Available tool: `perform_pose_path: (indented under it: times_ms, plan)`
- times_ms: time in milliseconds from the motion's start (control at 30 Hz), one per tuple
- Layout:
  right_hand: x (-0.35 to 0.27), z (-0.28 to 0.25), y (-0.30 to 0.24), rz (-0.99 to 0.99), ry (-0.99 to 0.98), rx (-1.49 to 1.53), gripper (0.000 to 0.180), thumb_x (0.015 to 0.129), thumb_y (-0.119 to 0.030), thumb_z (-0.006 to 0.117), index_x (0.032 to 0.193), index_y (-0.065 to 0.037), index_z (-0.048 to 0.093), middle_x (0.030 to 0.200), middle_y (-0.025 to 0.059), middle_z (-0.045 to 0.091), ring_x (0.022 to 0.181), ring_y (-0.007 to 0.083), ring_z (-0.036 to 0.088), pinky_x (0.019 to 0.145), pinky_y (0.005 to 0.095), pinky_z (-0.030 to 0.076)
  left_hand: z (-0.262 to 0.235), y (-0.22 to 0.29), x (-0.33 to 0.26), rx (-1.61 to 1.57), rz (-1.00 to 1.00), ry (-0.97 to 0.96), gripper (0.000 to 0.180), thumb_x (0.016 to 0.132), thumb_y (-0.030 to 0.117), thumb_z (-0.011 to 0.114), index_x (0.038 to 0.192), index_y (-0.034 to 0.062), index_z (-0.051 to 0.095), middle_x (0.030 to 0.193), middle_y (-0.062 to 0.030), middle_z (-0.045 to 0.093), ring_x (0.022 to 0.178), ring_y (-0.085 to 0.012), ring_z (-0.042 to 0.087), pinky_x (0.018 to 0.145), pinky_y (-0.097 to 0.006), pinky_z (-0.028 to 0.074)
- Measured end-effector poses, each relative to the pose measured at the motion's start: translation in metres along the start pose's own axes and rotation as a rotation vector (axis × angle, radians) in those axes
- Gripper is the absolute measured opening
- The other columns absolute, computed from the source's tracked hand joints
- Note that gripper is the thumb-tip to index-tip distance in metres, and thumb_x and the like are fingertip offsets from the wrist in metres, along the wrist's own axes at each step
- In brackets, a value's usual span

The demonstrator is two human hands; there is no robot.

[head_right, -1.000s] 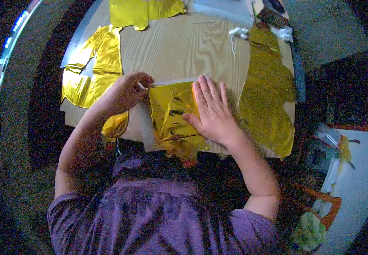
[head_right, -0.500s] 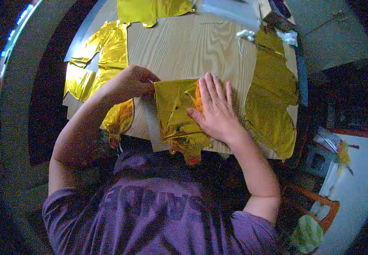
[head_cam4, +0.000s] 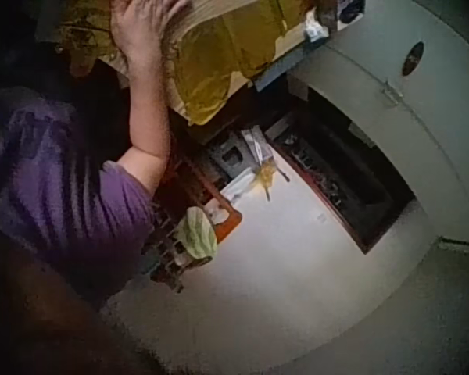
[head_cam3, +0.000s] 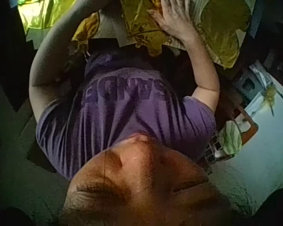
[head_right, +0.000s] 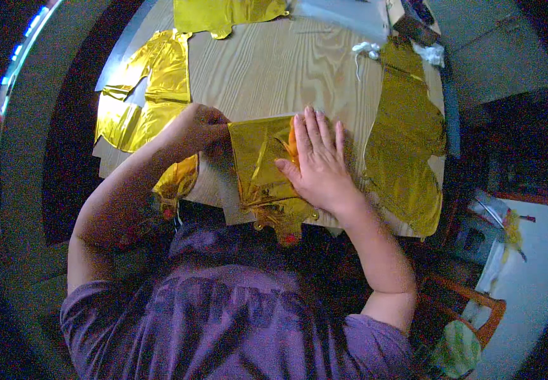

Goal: Folding gold-colored foil balloons into small squares.

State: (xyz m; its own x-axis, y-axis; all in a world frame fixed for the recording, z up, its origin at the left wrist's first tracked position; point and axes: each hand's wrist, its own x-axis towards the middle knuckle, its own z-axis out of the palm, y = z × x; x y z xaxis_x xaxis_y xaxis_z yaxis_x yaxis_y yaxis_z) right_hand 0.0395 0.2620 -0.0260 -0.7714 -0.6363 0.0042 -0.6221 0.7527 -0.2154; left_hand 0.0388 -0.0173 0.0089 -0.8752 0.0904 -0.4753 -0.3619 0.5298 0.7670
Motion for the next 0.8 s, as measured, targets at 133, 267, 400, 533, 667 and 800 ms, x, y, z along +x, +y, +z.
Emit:
perform_pose_path:
  times_ms: [133,267,400,533,667,800]
  plan:
    - [0.0,0.001,-0.004,0.008,0.007,-0.001,0.087,0.099,-0.062,0.036,0.157,0.0,0.014,0.163,0.0236,0.012,0.152,0.0362,0.01,0.121,0.0548,0.001,0.003,0.001,-0.004,-0.169,-0.097,-0.004,0.027,0.093,0.022,0.065,0.097,-0.0045,0.071,0.076,-0.0067,0.071,0.061,-0.0124,0.067,0.058,-0.028,0.053]
    - [0.001,0.005,-0.007,-0.016,0.038,0.014,0.088,0.098,-0.059,0.042,0.156,0.001,0.015,0.162,0.026,0.013,0.151,0.04,0.01,0.119,0.0592,0.0,-0.001,-0.008,-0.003,-0.237,-0.118,-0.042,0.027,0.094,0.022,0.064,0.099,-0.0031,0.071,0.078,-0.0063,0.07,0.06,-0.0121,0.067,0.056,-0.027,0.052]
    - [0.002,0.007,-0.01,-0.026,0.046,-0.014,0.086,0.099,-0.058,0.042,0.157,-0.001,0.014,0.162,0.0271,0.01,0.151,0.0417,0.009,0.119,0.0585,0.0,-0.009,-0.01,-0.004,-0.192,-0.126,-0.102,0.027,0.094,0.023,0.063,0.101,-0.0024,0.071,0.082,-0.0077,0.071,0.059,-0.0132,0.066,0.053,-0.027,0.05]
    - [0.004,0.005,-0.013,-0.023,0.035,-0.007,0.085,0.099,-0.057,0.044,0.157,-0.002,0.014,0.162,0.028,0.009,0.151,0.0424,0.009,0.119,0.0589,0.0,-0.016,-0.011,-0.007,-0.396,-0.218,-0.153,0.028,0.094,0.024,0.064,0.1,-0.0025,0.071,0.084,-0.0086,0.071,0.06,-0.0138,0.065,0.052,-0.027,0.049]
    - [0.006,0.002,-0.016,-0.017,0.017,-0.018,0.085,0.098,-0.056,0.045,0.157,-0.003,0.015,0.162,0.0276,0.009,0.151,0.0423,0.009,0.119,0.0589,0.0,-0.015,0.007,-0.015,-0.385,-0.269,-0.103,0.029,0.095,0.025,0.064,0.093,-0.0033,0.071,0.08,-0.0077,0.071,0.061,-0.0129,0.064,0.053,-0.026,0.05]
    - [0.006,0.004,-0.015,-0.037,0.032,-0.013,0.086,0.098,-0.057,0.045,0.157,-0.003,0.015,0.162,0.0267,0.01,0.151,0.0422,0.009,0.119,0.0588,0.0,-0.011,-0.003,-0.011,-0.087,-0.1,-0.065,0.032,0.091,0.03,0.066,0.088,-0.0017,0.071,0.071,-0.0087,0.069,0.054,-0.015,0.064,0.049,-0.028,0.048]
